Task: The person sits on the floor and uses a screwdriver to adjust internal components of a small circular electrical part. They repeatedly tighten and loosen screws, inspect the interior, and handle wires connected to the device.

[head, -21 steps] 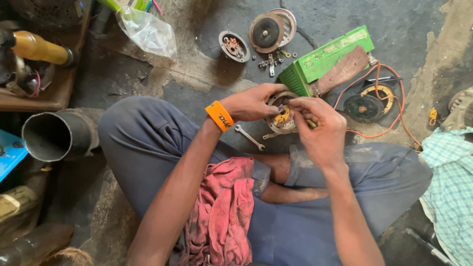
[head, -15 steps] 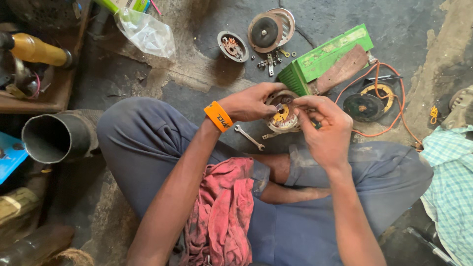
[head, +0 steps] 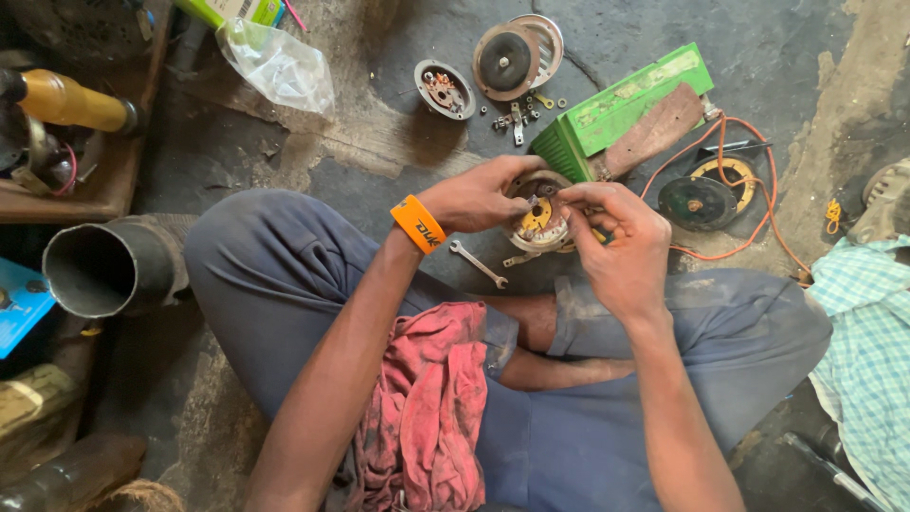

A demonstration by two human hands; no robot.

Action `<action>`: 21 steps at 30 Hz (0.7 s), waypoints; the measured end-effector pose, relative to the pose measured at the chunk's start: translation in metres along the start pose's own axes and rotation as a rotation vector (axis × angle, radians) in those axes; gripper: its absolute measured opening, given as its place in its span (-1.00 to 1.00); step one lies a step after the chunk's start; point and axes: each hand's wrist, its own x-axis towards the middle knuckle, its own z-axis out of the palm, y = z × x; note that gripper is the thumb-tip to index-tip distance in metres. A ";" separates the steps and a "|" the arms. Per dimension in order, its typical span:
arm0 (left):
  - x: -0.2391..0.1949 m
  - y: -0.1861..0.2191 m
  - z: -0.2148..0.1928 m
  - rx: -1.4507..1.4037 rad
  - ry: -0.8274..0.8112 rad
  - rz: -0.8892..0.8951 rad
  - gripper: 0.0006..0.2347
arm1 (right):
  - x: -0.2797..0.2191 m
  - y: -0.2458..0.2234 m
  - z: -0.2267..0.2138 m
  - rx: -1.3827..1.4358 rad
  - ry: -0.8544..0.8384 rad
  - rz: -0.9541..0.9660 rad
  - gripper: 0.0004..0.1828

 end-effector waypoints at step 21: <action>-0.001 -0.004 -0.019 0.047 0.666 0.004 -0.72 | -0.005 0.028 0.009 -0.119 -0.486 0.187 -0.78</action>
